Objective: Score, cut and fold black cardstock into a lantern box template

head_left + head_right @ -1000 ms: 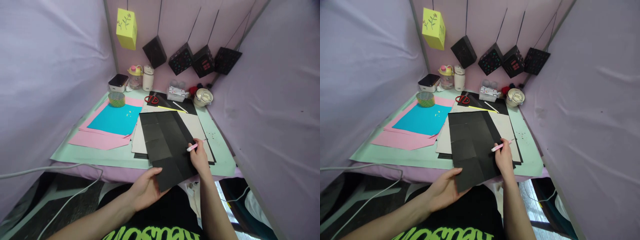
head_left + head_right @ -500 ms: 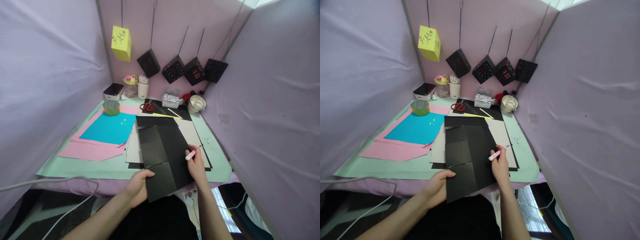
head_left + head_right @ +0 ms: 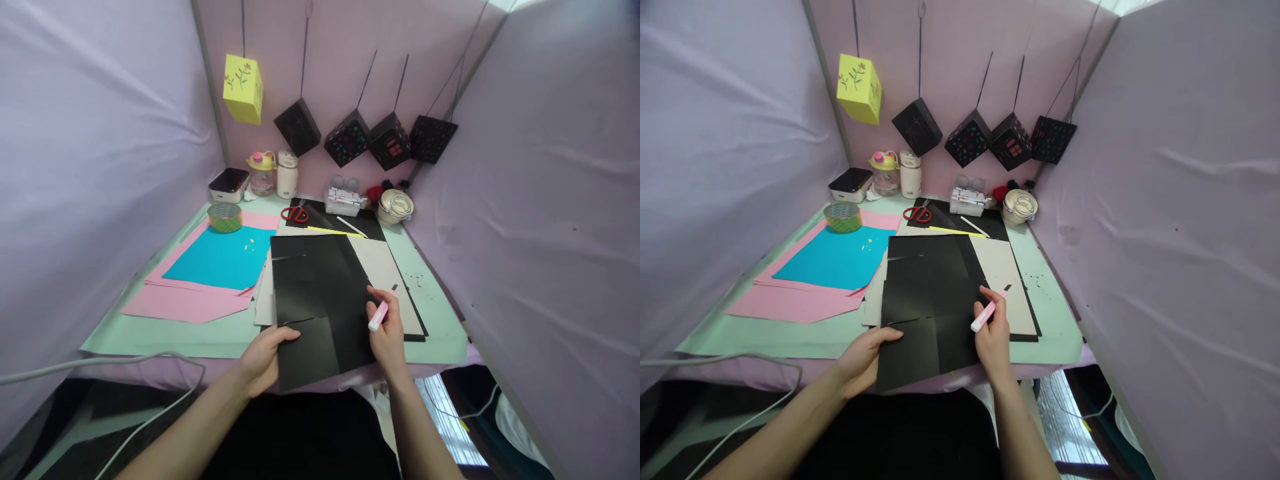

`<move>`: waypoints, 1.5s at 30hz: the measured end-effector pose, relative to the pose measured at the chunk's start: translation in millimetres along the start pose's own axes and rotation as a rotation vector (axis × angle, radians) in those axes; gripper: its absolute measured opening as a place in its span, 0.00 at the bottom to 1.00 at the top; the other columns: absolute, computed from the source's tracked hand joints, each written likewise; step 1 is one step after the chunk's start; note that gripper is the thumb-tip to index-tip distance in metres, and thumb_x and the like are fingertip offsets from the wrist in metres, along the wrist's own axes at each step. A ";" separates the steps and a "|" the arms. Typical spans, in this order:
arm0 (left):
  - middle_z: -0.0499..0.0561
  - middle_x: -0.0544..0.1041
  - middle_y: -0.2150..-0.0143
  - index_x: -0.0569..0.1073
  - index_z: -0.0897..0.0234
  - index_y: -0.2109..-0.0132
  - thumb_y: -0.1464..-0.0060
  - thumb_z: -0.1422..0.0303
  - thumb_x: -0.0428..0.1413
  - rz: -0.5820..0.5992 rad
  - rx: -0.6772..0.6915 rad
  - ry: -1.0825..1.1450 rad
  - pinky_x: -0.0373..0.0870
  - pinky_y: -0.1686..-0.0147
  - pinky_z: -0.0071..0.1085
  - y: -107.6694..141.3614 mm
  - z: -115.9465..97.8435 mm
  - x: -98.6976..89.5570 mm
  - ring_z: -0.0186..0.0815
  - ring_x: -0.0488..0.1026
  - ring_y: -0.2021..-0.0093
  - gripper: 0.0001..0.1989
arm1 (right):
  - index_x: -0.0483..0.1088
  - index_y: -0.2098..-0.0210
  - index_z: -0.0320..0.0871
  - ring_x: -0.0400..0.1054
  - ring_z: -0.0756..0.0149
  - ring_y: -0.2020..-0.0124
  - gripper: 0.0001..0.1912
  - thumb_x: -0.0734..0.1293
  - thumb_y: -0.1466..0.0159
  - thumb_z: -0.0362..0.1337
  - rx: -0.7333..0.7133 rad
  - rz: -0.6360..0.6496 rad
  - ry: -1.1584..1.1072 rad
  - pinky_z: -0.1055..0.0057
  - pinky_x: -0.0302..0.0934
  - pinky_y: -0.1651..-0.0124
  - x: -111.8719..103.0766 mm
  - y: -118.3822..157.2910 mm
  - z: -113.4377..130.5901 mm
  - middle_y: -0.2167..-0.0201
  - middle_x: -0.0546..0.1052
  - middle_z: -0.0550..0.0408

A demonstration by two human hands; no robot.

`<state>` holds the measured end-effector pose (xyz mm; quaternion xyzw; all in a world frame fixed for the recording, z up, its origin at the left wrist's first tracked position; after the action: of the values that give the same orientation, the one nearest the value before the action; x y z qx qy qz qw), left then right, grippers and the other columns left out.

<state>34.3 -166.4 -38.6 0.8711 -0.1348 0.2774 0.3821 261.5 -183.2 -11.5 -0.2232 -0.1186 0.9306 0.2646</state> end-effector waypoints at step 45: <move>0.52 0.80 0.61 0.76 0.64 0.58 0.53 0.63 0.65 -0.115 0.551 -0.317 0.73 0.62 0.30 5.1 -13.2 -12.8 0.39 0.77 0.61 0.15 | 0.64 0.50 0.47 0.65 0.56 0.45 0.15 0.62 0.35 0.44 0.024 0.076 -0.022 0.53 0.55 0.41 12.9 9.9 -2.6 0.46 0.72 0.48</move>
<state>16.6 -159.8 -35.7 0.9803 -0.0633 0.1422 0.1213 248.6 -184.0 -21.6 -0.2143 -0.1016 0.9438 0.2302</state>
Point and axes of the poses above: each hand's wrist, its own y-axis away from the middle knuckle, its own x-axis out of the palm, z = x × y, the point moved 5 cm from there along -y, towards the middle knuckle
